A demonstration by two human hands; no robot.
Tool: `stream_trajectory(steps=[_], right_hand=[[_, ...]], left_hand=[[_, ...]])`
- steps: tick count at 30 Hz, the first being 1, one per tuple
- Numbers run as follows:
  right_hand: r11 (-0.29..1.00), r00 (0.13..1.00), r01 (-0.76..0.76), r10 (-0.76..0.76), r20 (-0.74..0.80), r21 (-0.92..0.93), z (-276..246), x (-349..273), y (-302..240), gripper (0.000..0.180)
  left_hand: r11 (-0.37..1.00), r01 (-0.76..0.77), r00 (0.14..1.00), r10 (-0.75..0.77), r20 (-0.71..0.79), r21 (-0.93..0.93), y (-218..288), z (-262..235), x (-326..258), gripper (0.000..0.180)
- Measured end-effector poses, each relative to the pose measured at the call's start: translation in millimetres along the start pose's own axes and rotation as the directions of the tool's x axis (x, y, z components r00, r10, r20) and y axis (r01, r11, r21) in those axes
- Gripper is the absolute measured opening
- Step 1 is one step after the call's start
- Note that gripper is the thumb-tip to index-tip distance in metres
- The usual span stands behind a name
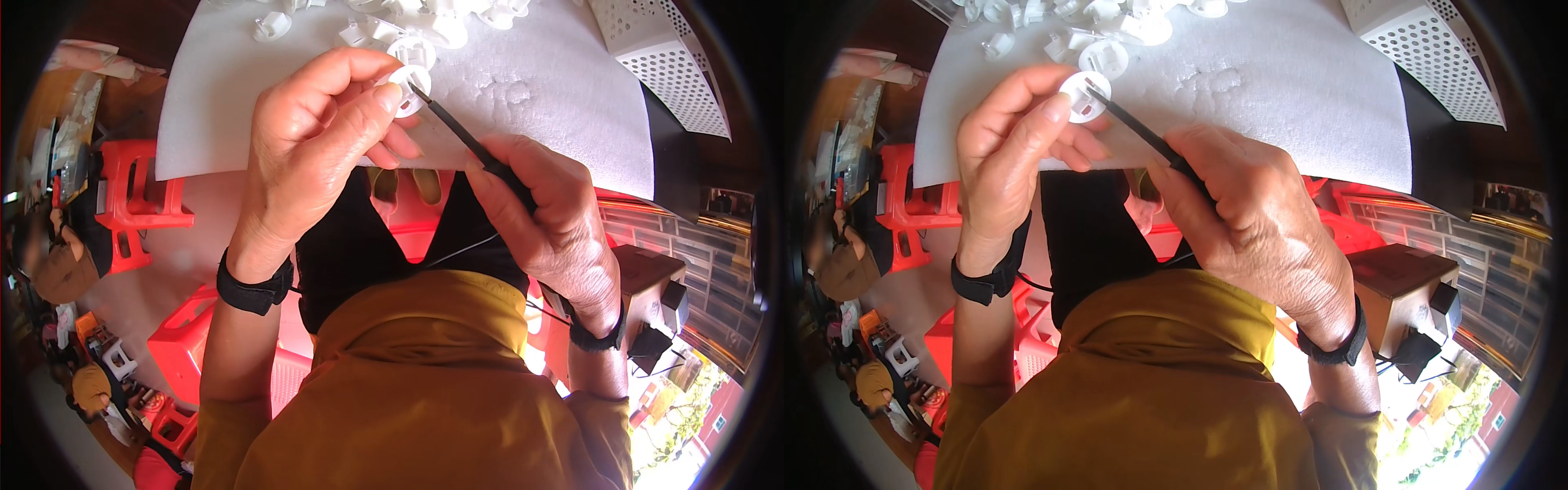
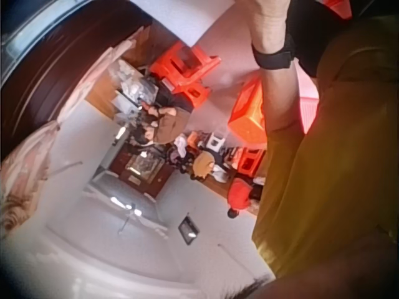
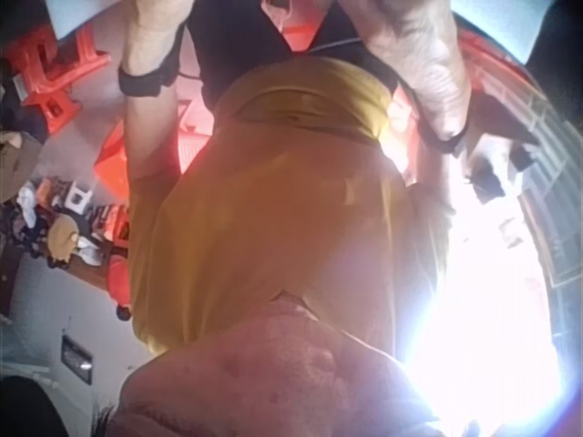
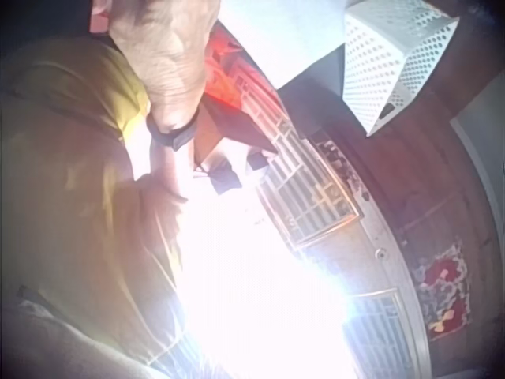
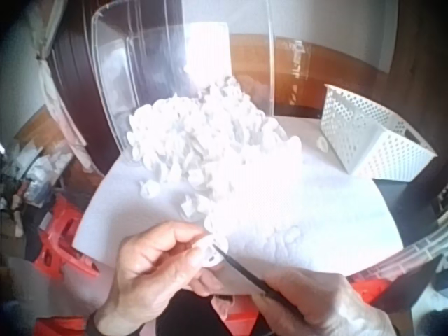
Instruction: Use a screwdriver to remove burrs and clean small white plastic parts for assembly.
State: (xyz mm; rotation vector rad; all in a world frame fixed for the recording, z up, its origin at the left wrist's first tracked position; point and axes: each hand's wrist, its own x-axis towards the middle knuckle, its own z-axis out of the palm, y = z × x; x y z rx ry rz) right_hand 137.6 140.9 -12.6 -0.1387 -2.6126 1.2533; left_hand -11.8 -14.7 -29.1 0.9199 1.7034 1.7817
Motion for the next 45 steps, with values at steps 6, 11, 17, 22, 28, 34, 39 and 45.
stream_trajectory(steps=[6, 11, 17, 22, 28, 34, 39, 45], right_hand=[[1.000, 1.000, 0.019, -0.019, 0.001, -0.023, 0.2, 0.2, -1.1, 0.017], [1.000, 1.000, -0.016, 0.016, 0.010, -0.014, -1.1, -0.1, -4.9, 0.016], [1.000, 1.000, -0.022, 0.022, 0.013, -0.004, -1.7, -0.3, -5.8, 0.017], [1.000, 1.000, -0.029, 0.029, 0.007, 0.009, -2.7, 0.2, -8.2, 0.018], [0.998, 0.999, -0.054, 0.054, 0.006, 0.041, -4.2, 2.7, -13.5, 0.016], [0.999, 0.999, -0.037, 0.038, -0.010, 0.015, -9.3, -0.4, -12.6, 0.016], [0.998, 0.999, -0.051, 0.052, -0.011, 0.035, -10.8, -0.3, -15.9, 0.013], [0.999, 0.999, 0.010, -0.009, -0.034, 0.030, -10.7, 1.4, -12.7, 0.014]], left_hand=[[1.000, -0.019, 1.000, 0.018, 0.012, 0.019, -0.6, -1.3, -0.2, 0.029], [1.000, -0.027, 1.000, 0.027, 0.005, 0.016, -0.1, -1.4, -0.9, 0.029], [1.000, -0.013, 1.000, 0.013, -0.002, 0.016, 0.3, -2.2, -1.8, 0.028], [1.000, 0.005, 1.000, -0.004, 0.010, -0.028, 1.4, -2.8, -1.0, 0.028], [0.996, 0.022, 1.000, -0.022, -0.006, -0.092, 2.1, -2.9, -2.0, 0.030], [0.992, 0.044, 0.999, -0.043, 0.009, -0.120, 3.8, -4.5, -1.1, 0.030], [0.991, 0.047, 0.999, -0.046, 0.011, -0.127, 3.0, -4.2, -1.2, 0.032], [0.989, 0.073, 0.997, -0.068, 0.038, -0.126, 3.9, -5.8, -0.3, 0.037]])
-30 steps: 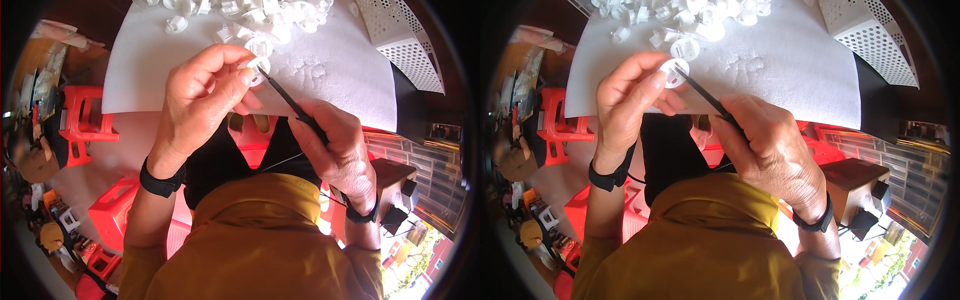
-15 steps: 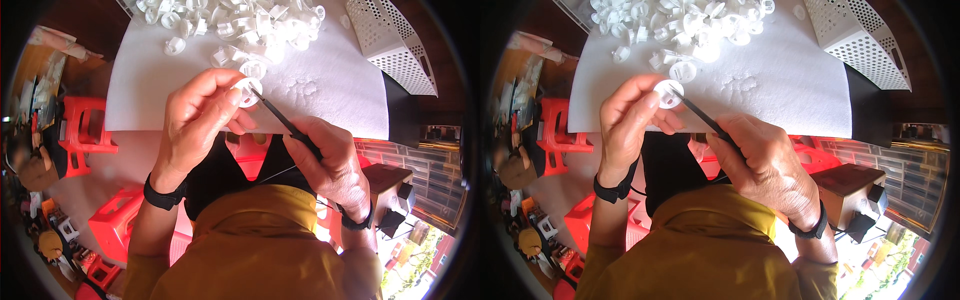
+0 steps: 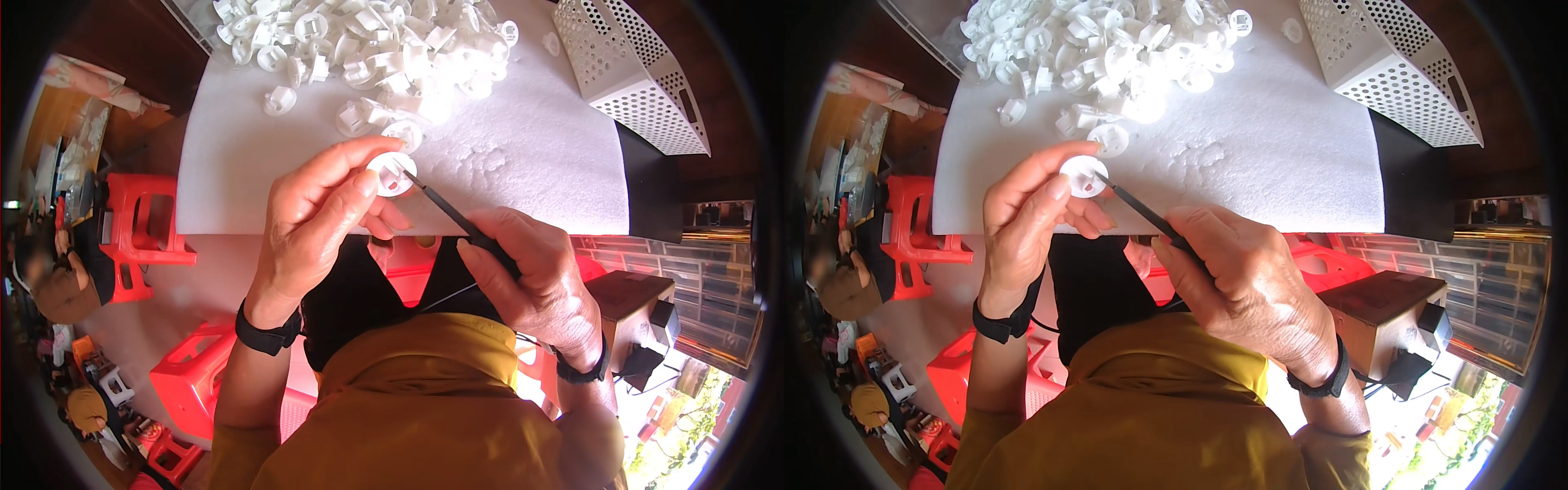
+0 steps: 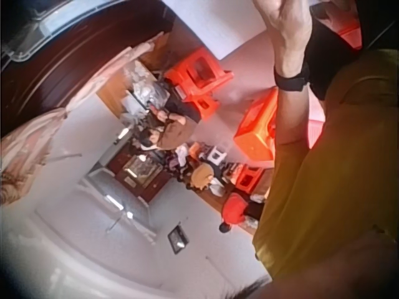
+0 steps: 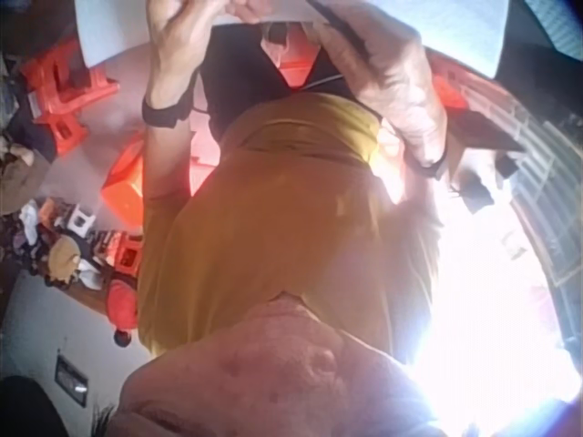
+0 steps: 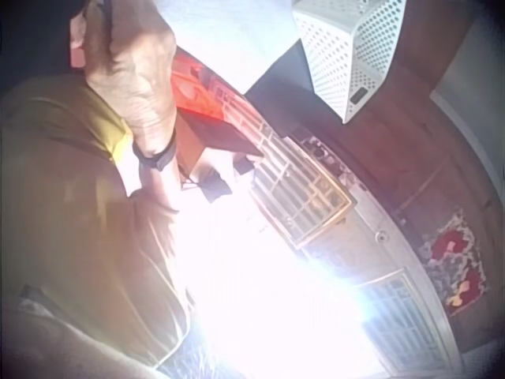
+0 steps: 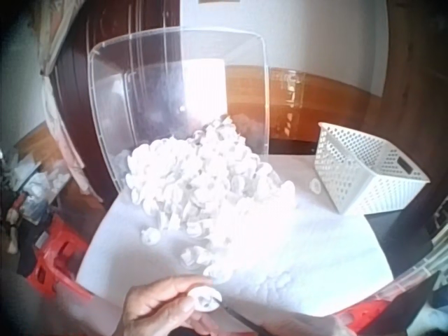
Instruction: Use a screwdriver to remove burrs and clean small white plastic parts for assembly.
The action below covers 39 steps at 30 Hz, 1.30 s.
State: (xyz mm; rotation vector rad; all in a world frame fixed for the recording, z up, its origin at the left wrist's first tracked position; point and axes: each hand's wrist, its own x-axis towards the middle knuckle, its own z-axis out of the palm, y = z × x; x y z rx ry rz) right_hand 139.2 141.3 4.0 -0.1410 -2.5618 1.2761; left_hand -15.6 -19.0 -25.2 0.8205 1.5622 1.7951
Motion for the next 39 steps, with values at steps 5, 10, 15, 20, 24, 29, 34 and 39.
stream_trajectory(steps=[5, 10, 15, 20, 24, 29, 34, 39], right_hand=[[0.996, 0.999, 0.022, -0.020, 0.026, -0.083, -2.0, -0.1, 1.1, 0.015], [0.991, 0.999, 0.043, -0.041, 0.018, -0.126, -3.0, 0.8, 4.4, 0.016], [0.984, 0.999, 0.042, -0.037, 0.036, -0.171, -5.7, 0.9, 1.8, 0.015], [0.955, 0.995, 0.017, 0.013, 0.100, -0.297, -11.3, 0.3, -7.6, 0.021], [0.943, 0.994, 0.015, 0.023, 0.109, -0.333, -11.9, 0.7, -11.1, 0.023], [0.935, 0.997, 0.035, -0.008, 0.078, -0.353, -11.6, -1.0, -12.8, 0.026], [0.914, 0.997, 0.042, -0.011, 0.079, -0.404, -12.3, -2.1, -17.0, 0.027], [0.902, 0.996, 0.061, -0.028, 0.082, -0.428, -6.8, 0.4, -15.8, 0.028]], left_hand=[[1.000, -0.018, 1.000, 0.018, 0.010, 0.021, 0.7, -0.9, -1.0, 0.038], [0.999, -0.024, 1.000, 0.023, 0.011, 0.043, 0.5, 0.9, 0.1, 0.038], [0.996, -0.028, 0.999, 0.025, 0.028, 0.087, 1.1, -0.3, 0.7, 0.037], [0.995, -0.036, 0.999, 0.032, 0.038, 0.096, 0.0, 0.3, 1.4, 0.034], [0.993, -0.036, 0.999, 0.034, 0.019, 0.113, -0.2, 2.6, 0.4, 0.032], [0.989, -0.050, 0.999, 0.047, 0.024, 0.136, -0.3, 3.8, 0.5, 0.031], [0.987, -0.033, 0.999, 0.031, 0.018, 0.158, -0.3, 4.6, -1.3, 0.031], [0.987, -0.029, 1.000, 0.030, 0.000, 0.159, -2.2, 4.3, -1.4, 0.031]])
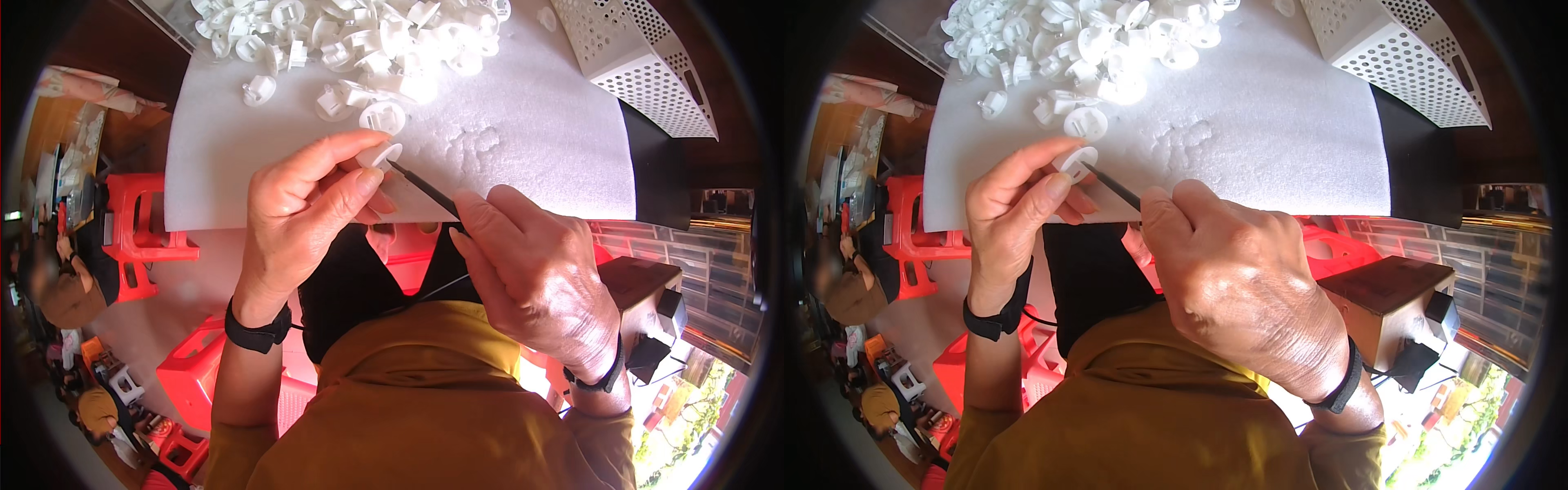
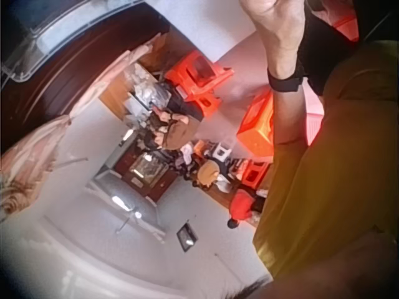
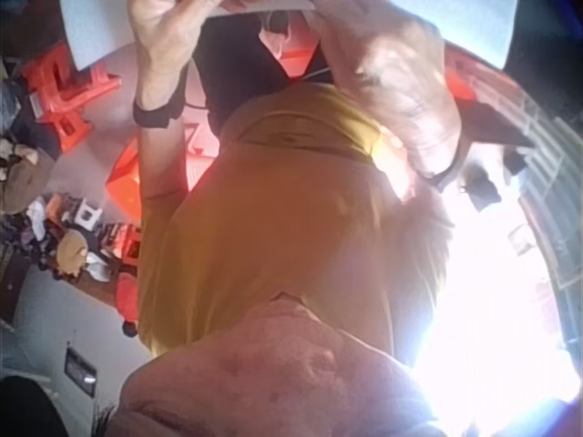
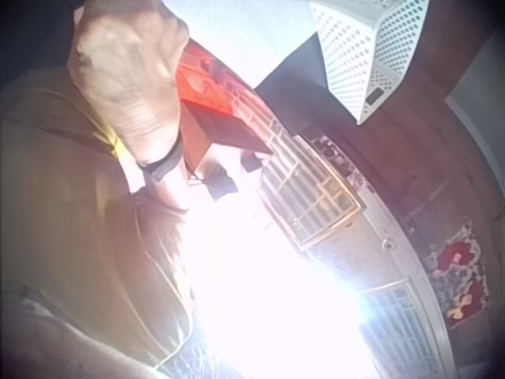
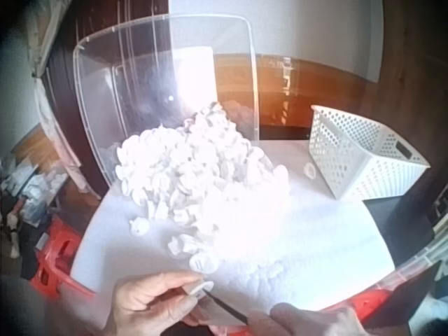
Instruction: Use a screwdriver to remove burrs and clean small white plastic parts for assembly.
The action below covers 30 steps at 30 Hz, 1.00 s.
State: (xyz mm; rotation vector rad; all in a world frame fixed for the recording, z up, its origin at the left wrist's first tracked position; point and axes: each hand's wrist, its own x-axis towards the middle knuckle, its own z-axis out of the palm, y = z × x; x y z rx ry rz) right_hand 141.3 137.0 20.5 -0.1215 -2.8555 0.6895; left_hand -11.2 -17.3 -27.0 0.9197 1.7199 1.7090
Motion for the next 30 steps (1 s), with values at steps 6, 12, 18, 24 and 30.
stream_trajectory(steps=[6, 12, 18, 24, 30], right_hand=[[0.998, 1.000, 0.010, -0.010, 0.000, -0.057, 4.5, 3.2, -4.3, 0.026], [0.995, 1.000, 0.025, -0.025, -0.003, -0.100, 12.1, 5.8, -2.6, 0.024], [1.000, 0.997, 0.029, -0.030, -0.069, -0.010, 11.9, 5.3, 0.9, 0.025], [0.999, 0.998, 0.010, -0.008, -0.067, 0.043, 11.1, 6.0, 1.1, 0.026], [0.995, 0.994, 0.011, 0.000, -0.105, 0.101, 12.7, 5.7, 1.0, 0.027]], left_hand=[[1.000, -0.015, 0.999, 0.016, -0.042, 0.027, -2.2, 1.3, -0.3, 0.030], [0.999, -0.019, 0.997, 0.021, -0.069, 0.031, -3.3, 0.9, 1.7, 0.029], [0.999, -0.042, 0.998, 0.042, -0.052, 0.006, -4.0, 0.7, 2.2, 0.030], [0.999, -0.045, 0.998, 0.043, -0.054, -0.029, -2.6, 1.0, 3.0, 0.031], [0.997, -0.024, 0.999, 0.021, -0.044, -0.073, 0.1, -0.2, 3.2, 0.031]])
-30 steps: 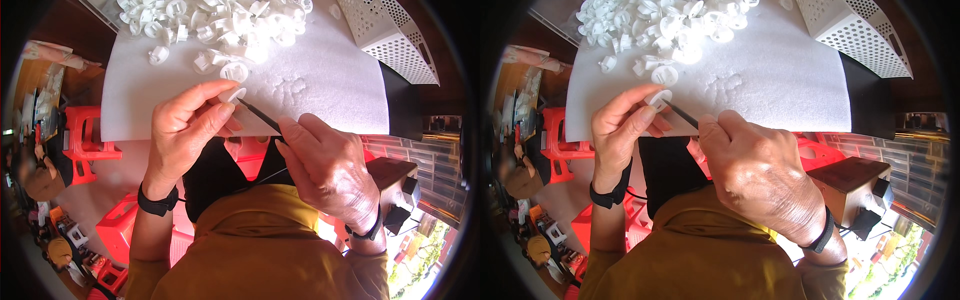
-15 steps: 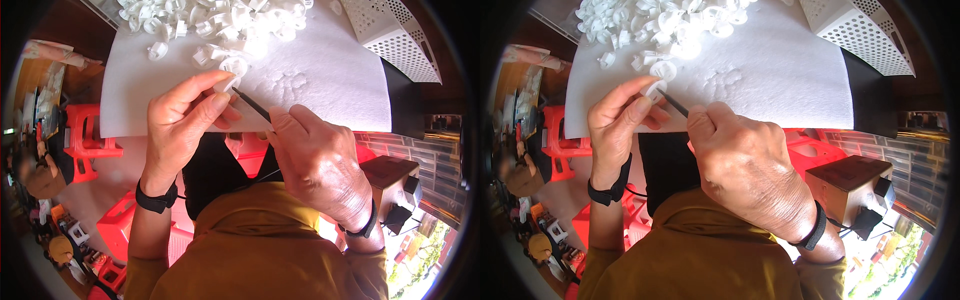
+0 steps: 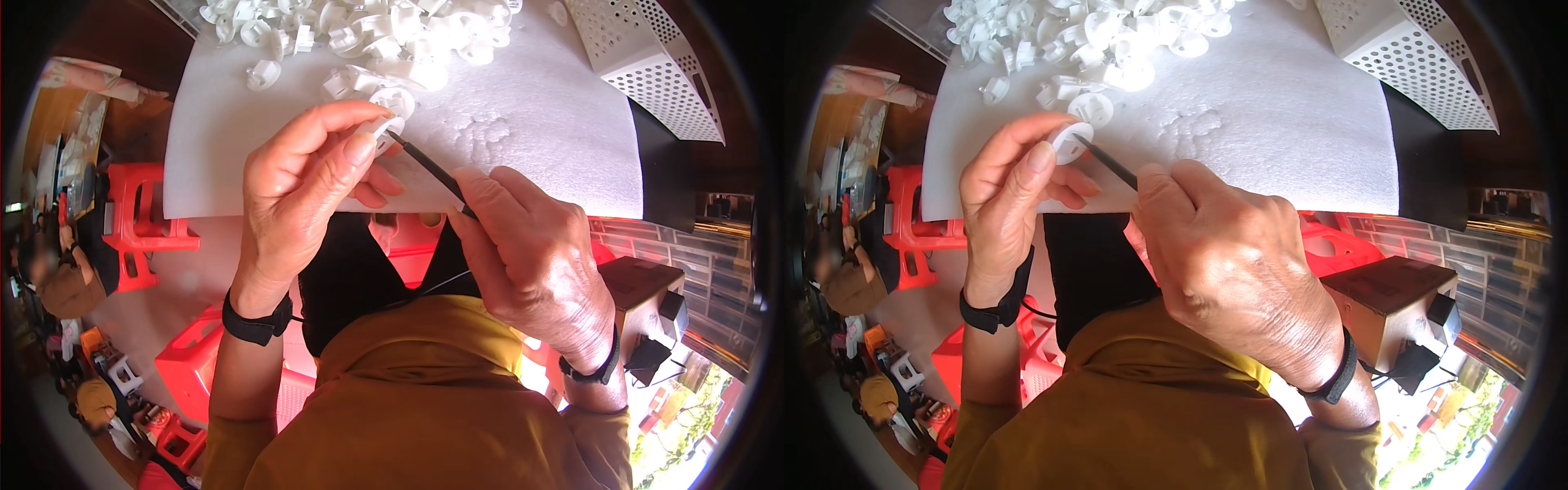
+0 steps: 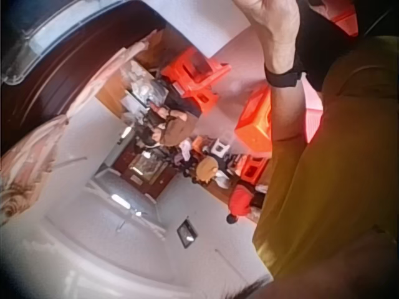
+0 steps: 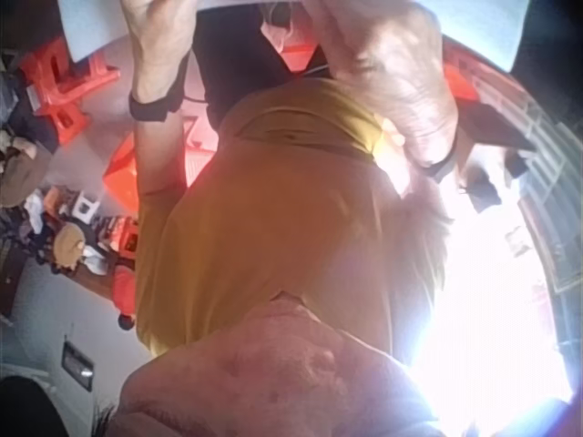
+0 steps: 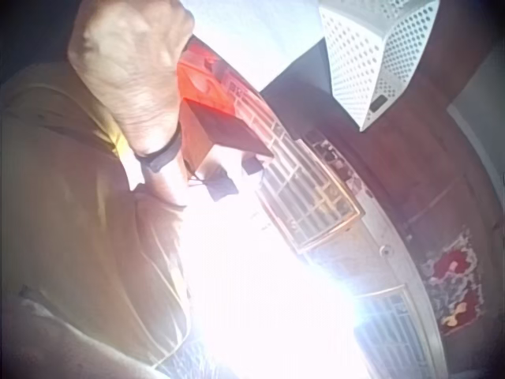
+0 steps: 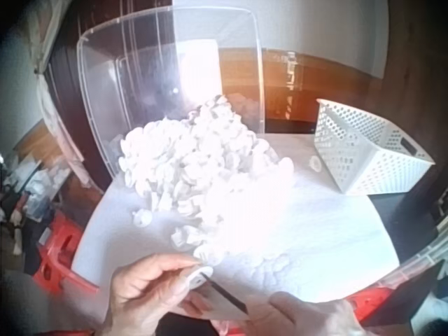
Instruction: Use a screwdriver to remove burrs and clean small white plastic parts for assembly.
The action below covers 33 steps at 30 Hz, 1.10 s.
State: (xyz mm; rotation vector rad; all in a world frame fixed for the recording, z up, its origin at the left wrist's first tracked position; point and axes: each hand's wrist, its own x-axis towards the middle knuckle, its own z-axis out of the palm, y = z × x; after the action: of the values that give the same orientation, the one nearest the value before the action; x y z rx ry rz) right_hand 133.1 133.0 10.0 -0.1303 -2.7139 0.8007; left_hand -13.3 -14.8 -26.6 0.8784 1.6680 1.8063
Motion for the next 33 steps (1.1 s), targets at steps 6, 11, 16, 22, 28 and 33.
stream_trajectory(steps=[6, 11, 16, 22, 28, 33], right_hand=[[1.000, 1.000, -0.017, 0.017, 0.014, 0.010, -1.1, -0.5, 0.1, 0.027], [1.000, 1.000, -0.006, 0.006, 0.024, 0.011, -1.7, -1.3, 0.7, 0.027], [1.000, 1.000, -0.004, 0.004, 0.029, 0.014, -2.3, -2.6, -0.8, 0.028], [1.000, 0.999, -0.016, 0.015, 0.040, 0.016, -1.1, -4.5, -2.3, 0.028], [1.000, 0.997, -0.029, 0.029, 0.066, -0.011, -3.5, -10.6, -1.6, 0.027], [1.000, 0.996, -0.019, 0.020, 0.082, -0.014, -3.3, -11.7, -1.8, 0.028]], left_hand=[[1.000, 0.011, 0.999, -0.011, 0.031, -0.001, 1.2, -1.7, 0.4, 0.031], [1.000, 0.010, 0.999, -0.010, 0.046, 0.000, 0.5, -2.3, 0.0, 0.032], [1.000, -0.013, 0.996, 0.013, 0.085, -0.004, 0.6, -3.1, -0.5, 0.036], [0.999, 0.026, 0.994, -0.023, 0.106, -0.024, 2.6, -3.1, -1.7, 0.036], [1.000, 0.016, 0.992, -0.018, 0.121, 0.024, 0.6, -4.4, -3.1, 0.033], [0.998, 0.002, 0.994, -0.008, 0.105, 0.056, 2.0, -2.0, -2.4, 0.031]])
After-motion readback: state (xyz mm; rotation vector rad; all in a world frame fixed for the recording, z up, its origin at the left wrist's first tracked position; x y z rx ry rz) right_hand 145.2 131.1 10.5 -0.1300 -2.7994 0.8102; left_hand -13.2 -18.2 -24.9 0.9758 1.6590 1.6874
